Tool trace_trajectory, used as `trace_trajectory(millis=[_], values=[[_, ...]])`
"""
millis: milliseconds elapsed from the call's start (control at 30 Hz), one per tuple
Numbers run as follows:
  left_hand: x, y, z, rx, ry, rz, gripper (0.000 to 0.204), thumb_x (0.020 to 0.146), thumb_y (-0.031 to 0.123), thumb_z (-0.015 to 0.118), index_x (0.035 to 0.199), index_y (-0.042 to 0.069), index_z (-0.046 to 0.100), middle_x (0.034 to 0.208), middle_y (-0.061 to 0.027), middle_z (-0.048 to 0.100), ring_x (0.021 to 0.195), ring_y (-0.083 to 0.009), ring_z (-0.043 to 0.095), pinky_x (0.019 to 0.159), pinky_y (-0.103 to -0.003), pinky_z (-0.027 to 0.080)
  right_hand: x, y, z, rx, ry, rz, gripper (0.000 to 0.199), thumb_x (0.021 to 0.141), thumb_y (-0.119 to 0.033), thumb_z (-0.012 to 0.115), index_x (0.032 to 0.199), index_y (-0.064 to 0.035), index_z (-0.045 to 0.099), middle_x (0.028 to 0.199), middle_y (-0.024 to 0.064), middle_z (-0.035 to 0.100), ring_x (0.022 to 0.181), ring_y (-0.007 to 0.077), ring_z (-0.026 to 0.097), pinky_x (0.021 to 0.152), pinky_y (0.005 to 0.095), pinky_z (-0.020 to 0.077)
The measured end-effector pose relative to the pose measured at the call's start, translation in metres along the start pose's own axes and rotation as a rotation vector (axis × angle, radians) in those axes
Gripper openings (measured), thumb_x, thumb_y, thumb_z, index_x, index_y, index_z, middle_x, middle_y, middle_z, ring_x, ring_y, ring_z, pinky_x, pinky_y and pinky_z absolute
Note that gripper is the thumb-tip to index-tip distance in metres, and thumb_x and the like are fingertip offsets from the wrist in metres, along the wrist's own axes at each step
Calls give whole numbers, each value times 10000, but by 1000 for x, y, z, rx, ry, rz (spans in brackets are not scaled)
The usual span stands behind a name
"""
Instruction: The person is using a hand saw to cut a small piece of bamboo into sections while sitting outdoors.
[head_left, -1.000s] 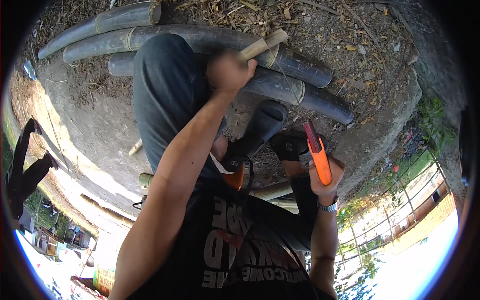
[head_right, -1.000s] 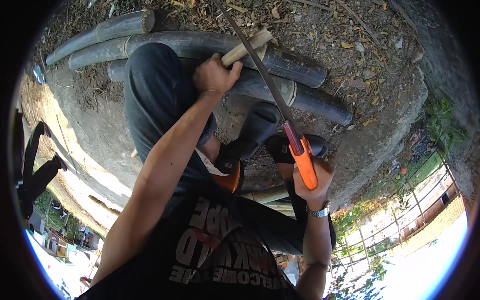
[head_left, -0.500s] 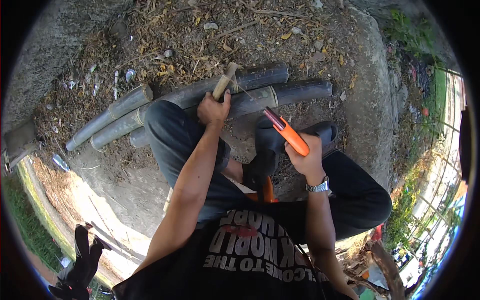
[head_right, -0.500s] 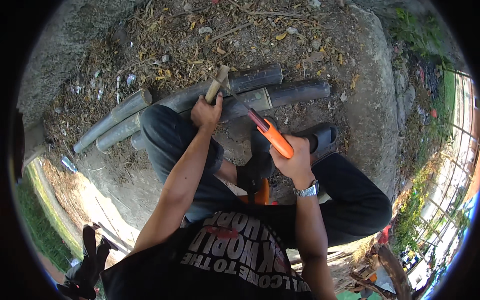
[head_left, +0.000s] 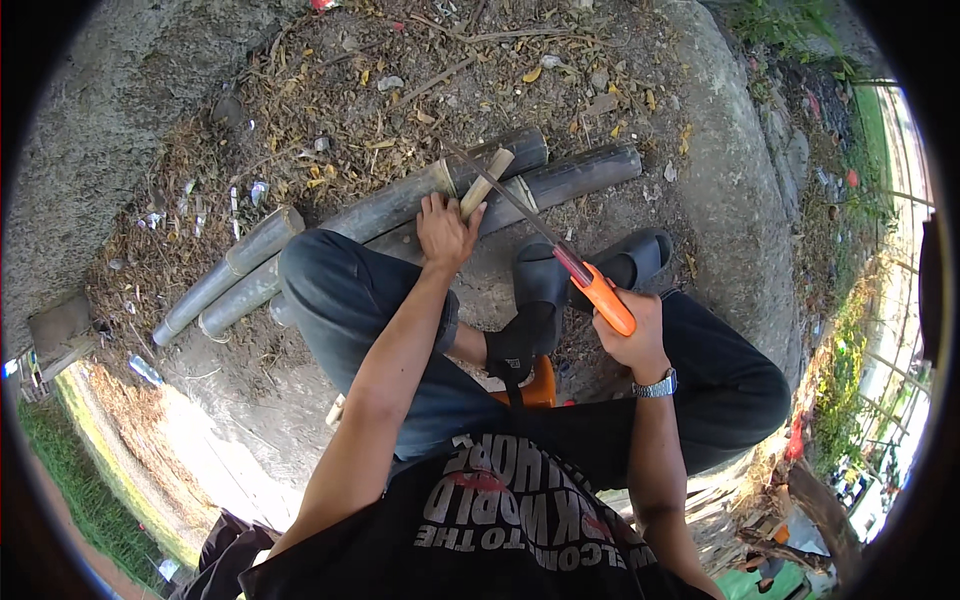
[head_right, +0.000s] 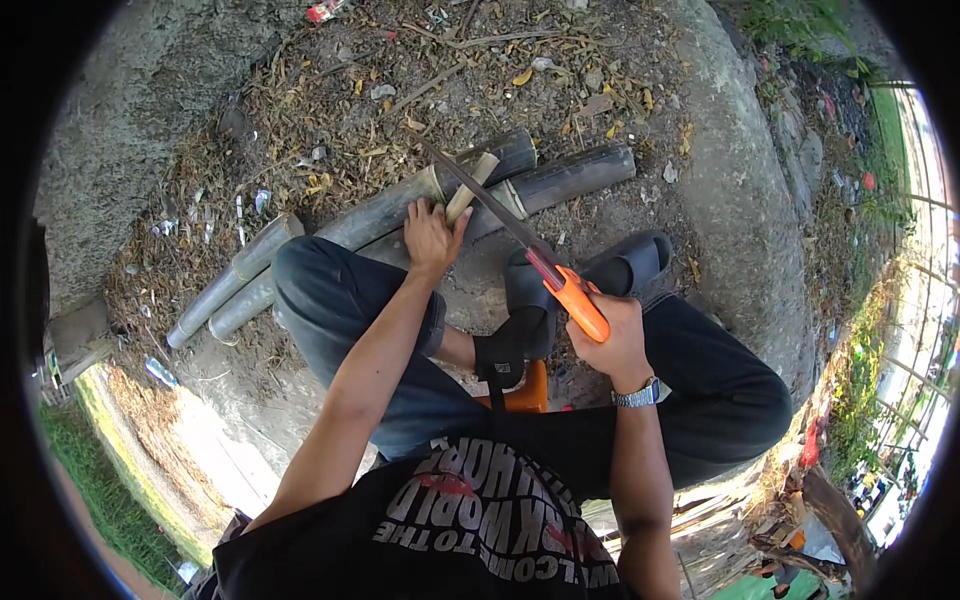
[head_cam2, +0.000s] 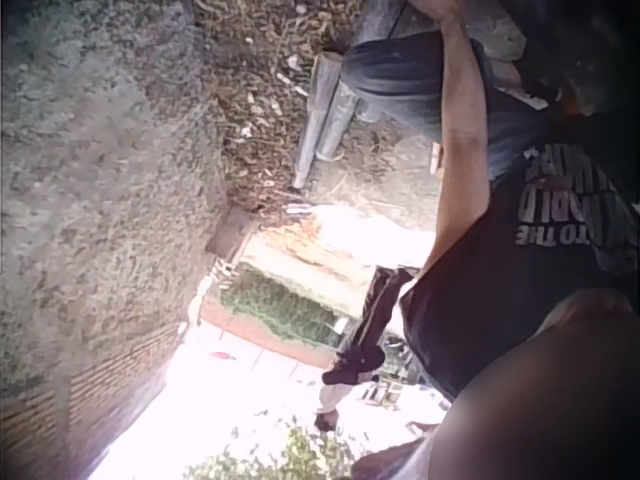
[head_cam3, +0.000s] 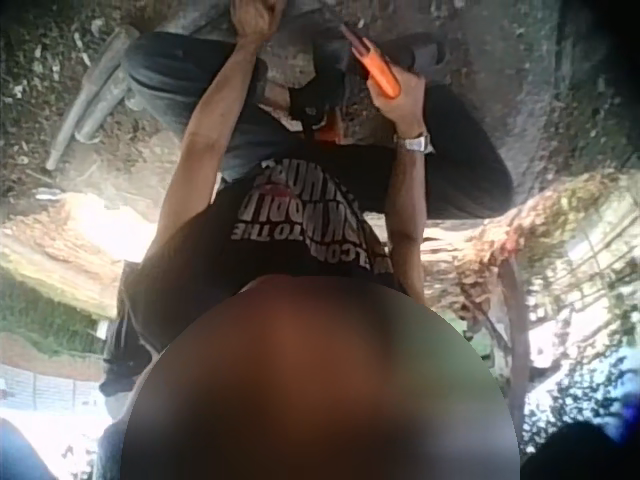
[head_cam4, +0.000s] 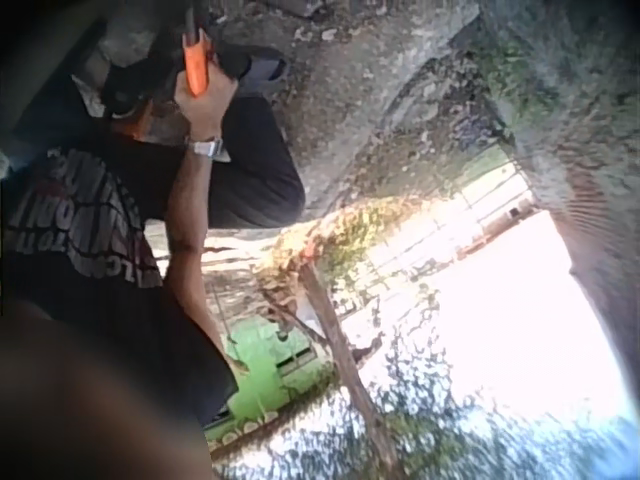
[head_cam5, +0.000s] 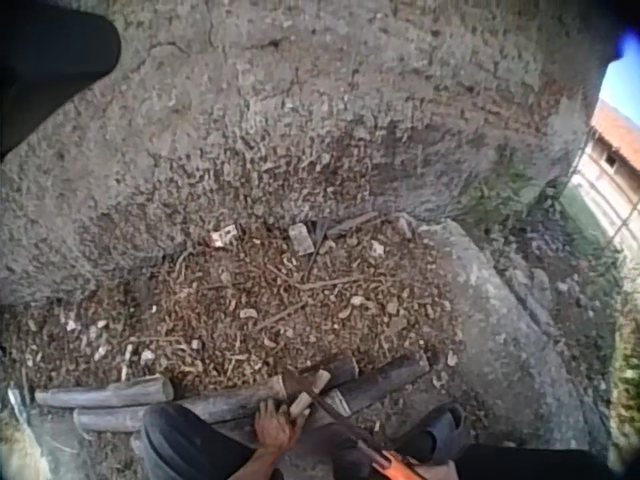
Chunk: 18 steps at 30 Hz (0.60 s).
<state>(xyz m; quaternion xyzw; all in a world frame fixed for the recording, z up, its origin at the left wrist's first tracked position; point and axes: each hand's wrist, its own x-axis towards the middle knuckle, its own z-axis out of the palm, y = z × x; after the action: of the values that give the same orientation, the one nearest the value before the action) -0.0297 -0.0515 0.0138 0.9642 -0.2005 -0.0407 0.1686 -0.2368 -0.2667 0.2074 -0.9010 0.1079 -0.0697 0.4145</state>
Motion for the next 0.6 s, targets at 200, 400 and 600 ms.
trace_trajectory(millis=[200, 400, 600], values=[[4, -4, -4, -82, 78, -13, 809, 895, 528, 722, 1370, -72, 463, 1245, -244, 516, 1156, -420, 506, 984, -510, 434, 10, 14, 8, 14, -84, 38, 69, 752, -52, 716, 783, -5, 676, 644, 118, 635, 535, 275, 646, 546, 342, 502], [45, 11, 9, -7, -34, -26, 978, 855, 597, 683, 1543, -23, 370, 1570, -214, 396, 1484, -389, 328, 1236, -571, 213, 29, 22, 28, 60, -128, 35, 75, 755, -64, 715, 787, -6, 679, 665, 133, 646, 551, 292, 655, 553, 346, 509], [55, 12, 26, 55, -47, -100, 959, 819, 590, 702, 1531, 0, 445, 1548, -220, 454, 1500, -383, 329, 1258, -585, 179, 47, 48, 24, 79, -132, 3, 83, 728, -62, 712, 771, -14, 661, 643, 125, 618, 525, 309, 625, 541, 369, 499]])
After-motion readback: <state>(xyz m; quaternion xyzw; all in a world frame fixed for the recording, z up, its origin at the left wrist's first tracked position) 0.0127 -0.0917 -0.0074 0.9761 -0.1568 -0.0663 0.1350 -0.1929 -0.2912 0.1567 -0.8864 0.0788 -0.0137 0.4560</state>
